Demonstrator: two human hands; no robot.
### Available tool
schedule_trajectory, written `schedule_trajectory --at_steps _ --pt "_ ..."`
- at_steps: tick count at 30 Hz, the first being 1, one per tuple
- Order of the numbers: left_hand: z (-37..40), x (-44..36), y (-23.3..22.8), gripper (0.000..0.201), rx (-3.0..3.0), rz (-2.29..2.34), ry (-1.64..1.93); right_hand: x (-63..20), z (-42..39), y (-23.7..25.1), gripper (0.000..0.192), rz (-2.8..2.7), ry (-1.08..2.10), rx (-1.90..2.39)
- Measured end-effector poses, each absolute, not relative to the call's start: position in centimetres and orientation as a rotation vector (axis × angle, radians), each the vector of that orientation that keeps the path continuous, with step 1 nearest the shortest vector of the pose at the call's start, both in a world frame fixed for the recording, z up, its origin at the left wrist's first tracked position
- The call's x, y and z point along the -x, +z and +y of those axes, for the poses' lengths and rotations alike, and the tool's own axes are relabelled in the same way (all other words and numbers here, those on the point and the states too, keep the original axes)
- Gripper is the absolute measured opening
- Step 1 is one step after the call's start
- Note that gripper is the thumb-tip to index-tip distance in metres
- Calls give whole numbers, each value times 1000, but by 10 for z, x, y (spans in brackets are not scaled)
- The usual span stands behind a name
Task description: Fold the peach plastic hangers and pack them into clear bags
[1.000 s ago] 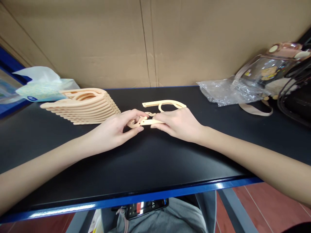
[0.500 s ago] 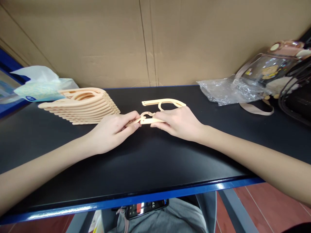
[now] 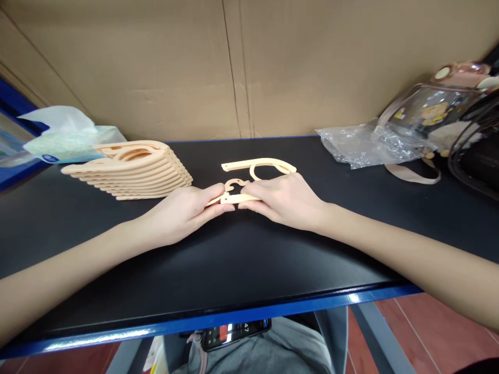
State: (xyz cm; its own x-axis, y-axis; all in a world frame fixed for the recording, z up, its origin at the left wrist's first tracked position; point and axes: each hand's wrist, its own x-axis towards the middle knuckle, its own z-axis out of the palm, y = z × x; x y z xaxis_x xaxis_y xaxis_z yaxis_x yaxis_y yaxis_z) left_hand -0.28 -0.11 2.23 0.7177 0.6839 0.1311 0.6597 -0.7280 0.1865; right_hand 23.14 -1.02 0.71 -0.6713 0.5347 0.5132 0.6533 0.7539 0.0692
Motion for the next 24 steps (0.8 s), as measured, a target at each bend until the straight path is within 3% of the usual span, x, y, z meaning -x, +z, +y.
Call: schedule_trajectory --at_steps 10,24 --pt "-6 -3 27 38 -3105 1289 43 -232 -9 6 38 -2490 -337 876" --pt "-4 4 26 34 -3637 921 483 -232 -11 9 42 -2514 -245 877"
